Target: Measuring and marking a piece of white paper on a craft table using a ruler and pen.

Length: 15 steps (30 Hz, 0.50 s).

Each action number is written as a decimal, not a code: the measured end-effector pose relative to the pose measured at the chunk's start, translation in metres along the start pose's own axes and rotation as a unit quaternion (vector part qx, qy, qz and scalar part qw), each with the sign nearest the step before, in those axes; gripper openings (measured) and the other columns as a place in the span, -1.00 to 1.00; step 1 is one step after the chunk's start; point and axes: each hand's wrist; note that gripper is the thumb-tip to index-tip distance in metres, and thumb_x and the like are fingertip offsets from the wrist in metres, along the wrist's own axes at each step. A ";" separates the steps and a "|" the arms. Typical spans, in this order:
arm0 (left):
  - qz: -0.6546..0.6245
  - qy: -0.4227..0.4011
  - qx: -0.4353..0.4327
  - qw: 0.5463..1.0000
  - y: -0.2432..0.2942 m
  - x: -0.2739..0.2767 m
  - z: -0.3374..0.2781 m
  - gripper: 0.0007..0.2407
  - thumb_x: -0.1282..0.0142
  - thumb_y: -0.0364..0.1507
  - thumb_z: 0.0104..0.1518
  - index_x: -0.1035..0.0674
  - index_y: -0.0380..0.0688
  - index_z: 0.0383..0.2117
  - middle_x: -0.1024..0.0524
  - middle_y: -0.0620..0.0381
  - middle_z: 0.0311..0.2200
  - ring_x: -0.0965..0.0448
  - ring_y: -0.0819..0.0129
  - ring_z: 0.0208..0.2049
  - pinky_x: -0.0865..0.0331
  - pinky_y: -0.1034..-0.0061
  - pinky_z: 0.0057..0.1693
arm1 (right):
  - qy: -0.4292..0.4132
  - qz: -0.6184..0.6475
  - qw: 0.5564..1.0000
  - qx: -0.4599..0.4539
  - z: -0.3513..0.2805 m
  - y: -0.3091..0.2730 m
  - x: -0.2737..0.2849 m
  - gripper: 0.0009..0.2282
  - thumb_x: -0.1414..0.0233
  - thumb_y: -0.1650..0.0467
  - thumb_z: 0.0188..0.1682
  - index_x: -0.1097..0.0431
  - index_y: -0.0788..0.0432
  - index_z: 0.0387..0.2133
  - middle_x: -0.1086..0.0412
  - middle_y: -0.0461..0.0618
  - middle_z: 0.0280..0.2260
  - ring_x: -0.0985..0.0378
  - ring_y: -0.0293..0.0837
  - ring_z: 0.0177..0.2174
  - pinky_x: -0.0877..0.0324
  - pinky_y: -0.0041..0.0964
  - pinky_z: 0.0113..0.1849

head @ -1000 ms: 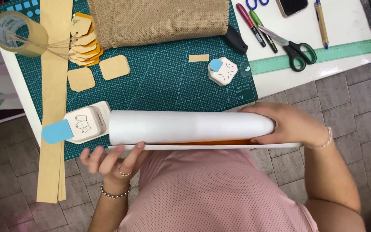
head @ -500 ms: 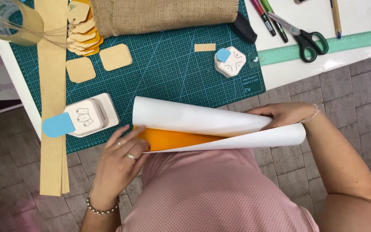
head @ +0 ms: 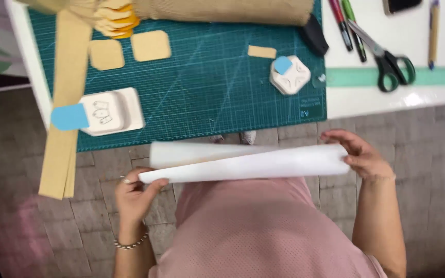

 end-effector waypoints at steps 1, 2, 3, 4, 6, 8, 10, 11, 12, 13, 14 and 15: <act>0.006 0.030 0.069 0.997 -0.004 -0.008 -0.007 -0.78 -0.42 -0.42 -0.12 -0.60 -0.16 -0.39 -0.53 0.26 -0.52 -0.44 0.59 -0.50 -0.33 0.70 -0.39 | 0.074 -0.022 0.997 -0.030 0.001 0.007 0.008 -0.37 -0.22 0.27 -0.28 -0.32 0.24 0.12 -0.36 0.14 0.11 -0.38 0.01 0.08 -0.32 -0.09 -0.04; 0.008 0.060 0.137 0.989 -0.009 -0.016 -0.013 -0.78 -0.41 -0.38 -0.09 -0.60 -0.13 -0.38 -0.46 0.35 -0.55 -0.33 0.64 -0.52 -0.24 0.71 -0.43 | 0.147 -0.044 0.986 -0.060 0.003 0.016 0.017 -0.41 -0.18 0.32 -0.30 -0.34 0.23 0.10 -0.36 0.12 0.13 -0.36 -0.01 0.11 -0.31 -0.10 -0.07; 0.014 0.084 0.142 0.986 -0.006 -0.022 -0.012 -0.78 -0.41 -0.38 -0.09 -0.60 -0.13 -0.38 -0.46 0.35 -0.55 -0.33 0.64 -0.52 -0.24 0.71 -0.43 | 0.123 -0.045 0.990 -0.061 0.012 0.005 0.014 -0.41 -0.18 0.32 -0.30 -0.34 0.23 0.10 -0.36 0.12 0.13 -0.36 -0.01 0.11 -0.31 -0.10 -0.07; -0.006 0.091 0.167 0.982 -0.005 -0.027 -0.011 -0.76 -0.36 -0.38 -0.05 -0.61 -0.18 -0.31 -0.55 0.25 -0.42 -0.44 0.58 -0.39 -0.34 0.65 -0.29 | 0.126 -0.066 0.986 -0.086 0.021 -0.005 0.011 -0.49 -0.15 0.40 -0.25 -0.36 0.26 0.06 -0.37 0.09 0.09 -0.37 -0.03 0.02 -0.31 -0.16 -0.14; -0.020 0.110 0.205 0.972 -0.015 -0.034 -0.017 -0.73 -0.32 -0.37 -0.01 -0.61 -0.23 -0.23 -0.64 0.16 -0.29 -0.55 0.51 -0.26 -0.44 0.59 -0.14 | 0.113 -0.083 0.983 -0.121 0.026 -0.013 -0.001 -0.56 -0.12 0.48 -0.21 -0.38 0.30 0.02 -0.37 0.06 0.06 -0.38 -0.06 -0.06 -0.30 -0.22 -0.20; -0.083 0.158 0.162 0.971 -0.036 -0.038 -0.010 -0.78 -0.29 -0.45 0.04 -0.60 -0.23 -0.21 -0.64 0.16 -0.30 -0.54 0.55 -0.28 -0.42 0.61 -0.15 | 0.182 -0.140 0.971 -0.069 0.035 -0.015 -0.015 -0.59 -0.19 0.54 -0.22 -0.42 0.21 -0.03 -0.37 -0.03 -0.21 -0.38 -0.22 -0.19 -0.35 -0.34 -0.30; -0.098 0.171 0.174 0.965 -0.031 -0.037 -0.004 -0.77 -0.28 -0.41 0.04 -0.60 -0.22 -0.20 -0.65 0.13 -0.28 -0.58 0.50 -0.26 -0.45 0.60 -0.13 | 0.193 -0.153 0.969 -0.002 0.038 -0.022 -0.040 -0.66 -0.18 0.57 -0.17 -0.40 0.21 -0.09 -0.39 -0.04 -0.17 -0.41 -0.24 -0.13 -0.39 -0.41 -0.15; -0.123 0.180 0.180 0.959 -0.030 -0.039 0.005 -0.75 -0.28 -0.37 0.05 -0.59 -0.20 -0.20 -0.66 0.09 -0.26 -0.61 0.44 -0.23 -0.49 0.59 -0.10 | 0.211 -0.172 0.960 0.070 0.041 -0.029 -0.050 -0.72 -0.16 0.59 -0.12 -0.37 0.21 -0.14 -0.41 -0.05 -0.13 -0.43 -0.26 -0.08 -0.42 -0.47 -0.01; -0.123 0.181 0.176 0.960 -0.032 -0.038 0.008 -0.75 -0.28 -0.37 0.05 -0.59 -0.20 -0.20 -0.66 0.09 -0.26 -0.61 0.44 -0.23 -0.49 0.59 -0.10 | 0.210 -0.172 0.960 0.073 0.043 -0.026 -0.057 -0.72 -0.16 0.59 -0.12 -0.37 0.21 -0.14 -0.41 -0.05 -0.13 -0.43 -0.26 -0.08 -0.42 -0.47 -0.01; -0.126 0.183 0.146 0.964 -0.035 -0.037 0.013 -0.77 -0.28 -0.36 0.06 -0.58 -0.19 -0.23 -0.63 0.13 -0.30 -0.58 0.48 -0.26 -0.45 0.63 -0.12 | 0.263 -0.203 0.938 0.101 0.043 -0.024 -0.063 -0.77 -0.20 0.56 -0.07 -0.40 0.18 -0.17 -0.41 -0.10 -0.18 -0.33 -0.36 -0.26 -0.33 -0.56 -0.18; -0.129 0.185 0.115 0.967 -0.038 -0.035 0.018 -0.79 -0.28 -0.36 0.08 -0.56 -0.18 -0.26 -0.61 0.17 -0.34 -0.55 0.51 -0.28 -0.42 0.66 -0.14 | 0.315 -0.233 0.911 0.128 0.045 -0.022 -0.071 -0.82 -0.24 0.53 -0.01 -0.42 0.14 -0.20 -0.42 -0.15 -0.24 -0.23 -0.46 -0.43 -0.23 -0.65 -0.36; -0.130 0.183 0.114 0.968 -0.035 -0.032 0.021 -0.79 -0.28 -0.36 0.08 -0.56 -0.18 -0.26 -0.61 0.17 -0.34 -0.55 0.51 -0.28 -0.42 0.66 -0.14 | 0.318 -0.233 0.910 0.129 0.045 -0.020 -0.071 -0.82 -0.24 0.53 -0.01 -0.42 0.14 -0.20 -0.42 -0.15 -0.24 -0.23 -0.46 -0.43 -0.23 -0.65 -0.36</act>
Point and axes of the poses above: each hand's wrist, its own z-axis towards the middle knuckle, its own x-axis out of the back of the hand, y = z × x
